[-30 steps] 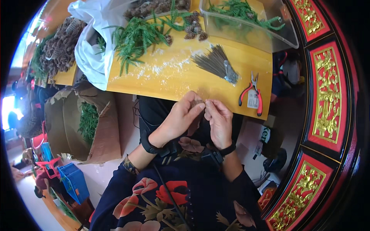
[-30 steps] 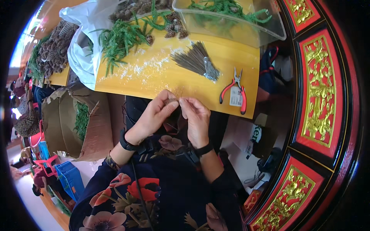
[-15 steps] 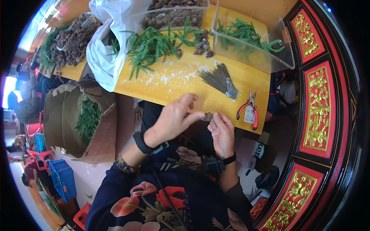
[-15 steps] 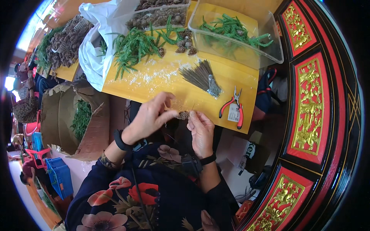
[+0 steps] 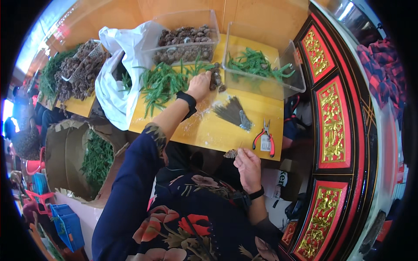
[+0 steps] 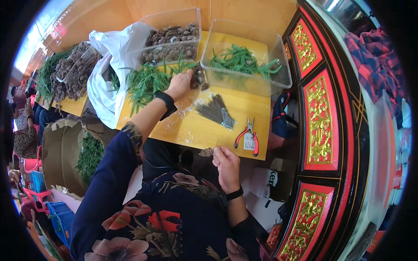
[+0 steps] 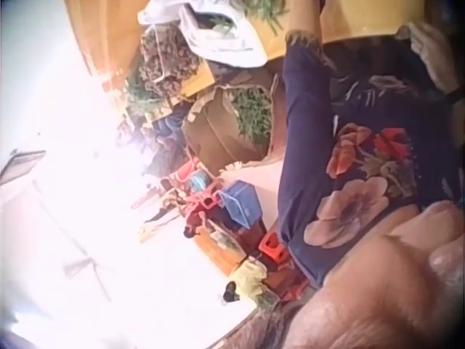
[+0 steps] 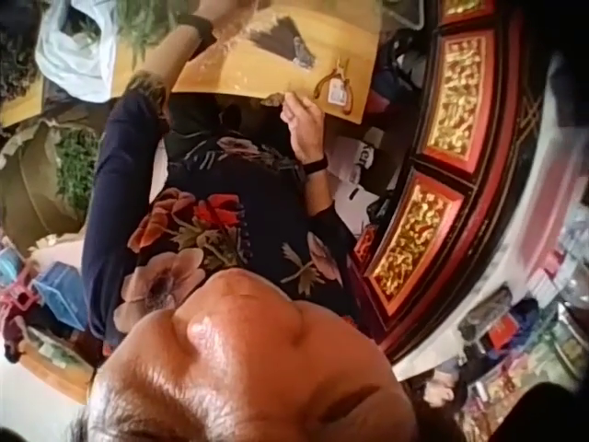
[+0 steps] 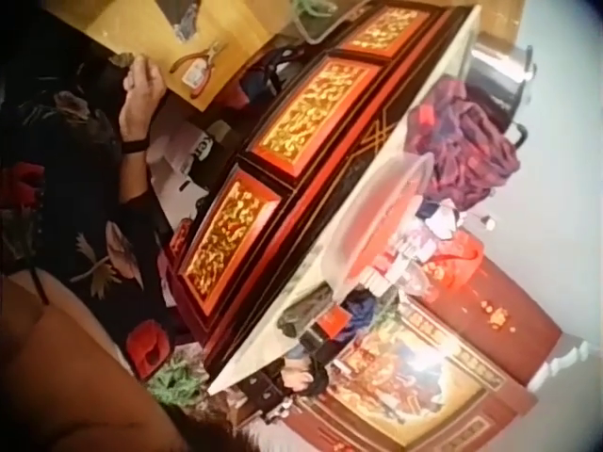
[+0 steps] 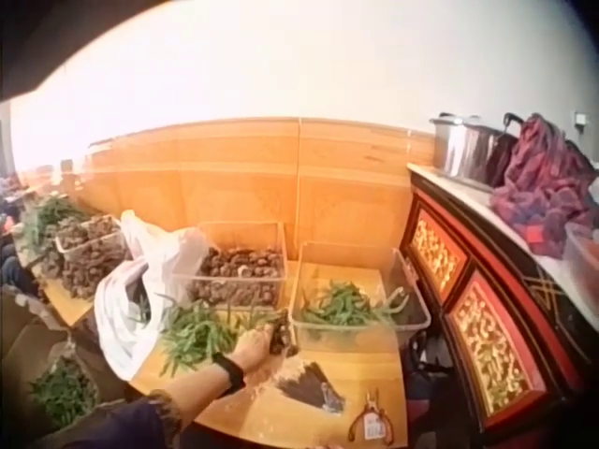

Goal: Assembling and trimming artificial plant components using pliers at a workstation.

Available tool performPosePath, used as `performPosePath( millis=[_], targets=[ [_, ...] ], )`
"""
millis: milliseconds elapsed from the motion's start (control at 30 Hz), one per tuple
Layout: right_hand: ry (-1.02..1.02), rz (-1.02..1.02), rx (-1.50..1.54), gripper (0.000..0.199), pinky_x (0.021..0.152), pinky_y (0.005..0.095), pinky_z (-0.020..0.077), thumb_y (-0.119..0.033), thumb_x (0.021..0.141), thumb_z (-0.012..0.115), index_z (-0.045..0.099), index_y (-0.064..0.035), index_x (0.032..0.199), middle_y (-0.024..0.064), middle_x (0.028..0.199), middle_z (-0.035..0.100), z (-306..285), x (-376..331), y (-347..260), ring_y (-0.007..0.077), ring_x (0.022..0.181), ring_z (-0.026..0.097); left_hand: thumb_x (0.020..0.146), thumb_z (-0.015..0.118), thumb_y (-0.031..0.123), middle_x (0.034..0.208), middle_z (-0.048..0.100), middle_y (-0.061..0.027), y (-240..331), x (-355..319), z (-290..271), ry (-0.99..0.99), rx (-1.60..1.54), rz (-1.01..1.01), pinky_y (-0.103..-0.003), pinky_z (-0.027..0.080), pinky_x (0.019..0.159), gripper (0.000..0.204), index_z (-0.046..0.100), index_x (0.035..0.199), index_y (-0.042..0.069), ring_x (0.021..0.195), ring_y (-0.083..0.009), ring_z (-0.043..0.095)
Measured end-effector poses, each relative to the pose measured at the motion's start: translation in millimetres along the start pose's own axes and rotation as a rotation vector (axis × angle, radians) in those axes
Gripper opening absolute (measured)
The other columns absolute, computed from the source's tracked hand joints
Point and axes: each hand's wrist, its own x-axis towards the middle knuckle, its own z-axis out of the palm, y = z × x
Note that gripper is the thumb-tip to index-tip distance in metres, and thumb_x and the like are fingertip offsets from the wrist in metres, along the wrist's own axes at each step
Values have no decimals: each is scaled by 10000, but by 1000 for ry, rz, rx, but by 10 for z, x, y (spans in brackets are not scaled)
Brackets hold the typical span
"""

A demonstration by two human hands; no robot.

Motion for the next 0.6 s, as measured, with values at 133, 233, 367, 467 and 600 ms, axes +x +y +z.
performPosePath(
  millis=[133, 233, 367, 467, 600],
  targets=[
    [9, -44, -8, 91, 567, 213, 341, -98, 940, 558, 593, -17, 964, -41, 752, 487, -55, -67, -83, 51, 621, 420, 799, 511, 34, 840, 617, -208, -14, 127, -26, 40, 39, -121, -467, 504, 654, 202, 461, 992, 8, 755, -400, 629],
    [21, -51, -5, 91, 567, 215, 342, -96, 941, 557, 594, -16, 964, -38, 759, 499, -100, -110, -118, 51, 620, 420, 795, 545, 32, 805, 615, -193, -63, 162, -154, 103, -1, -124, -444, 511, 627, 229, 475, 1009, -9, 705, -366, 635],
    [73, -43, 17, 92, 570, 217, 346, -91, 938, 560, 599, -14, 968, -32, 765, 515, -123, -81, -141, 55, 619, 422, 804, 623, 60, 837, 627, -121, 29, 42, -591, 198, -485, -195, -370, 511, 624, 264, 497, 1024, -19, 734, -257, 643],
    [100, -36, 24, 93, 572, 219, 351, -88, 934, 565, 605, -12, 972, -29, 767, 522, -86, -28, -167, 59, 619, 427, 850, 616, 59, 913, 628, -75, 244, -315, -976, 159, -1185, -354, -305, 509, 639, 229, 522, 1045, -17, 766, -174, 632],
    [9, -24, -44, 101, 581, 219, 365, -90, 930, 575, 612, -7, 974, -19, 794, 536, 80, 111, -285, 66, 638, 449, 925, 543, 44, 1040, 617, -102, 298, -1010, -1117, -26, -2241, -466, -272, 512, 697, 195, 536, 1108, -22, 782, -135, 613]
  ],
)
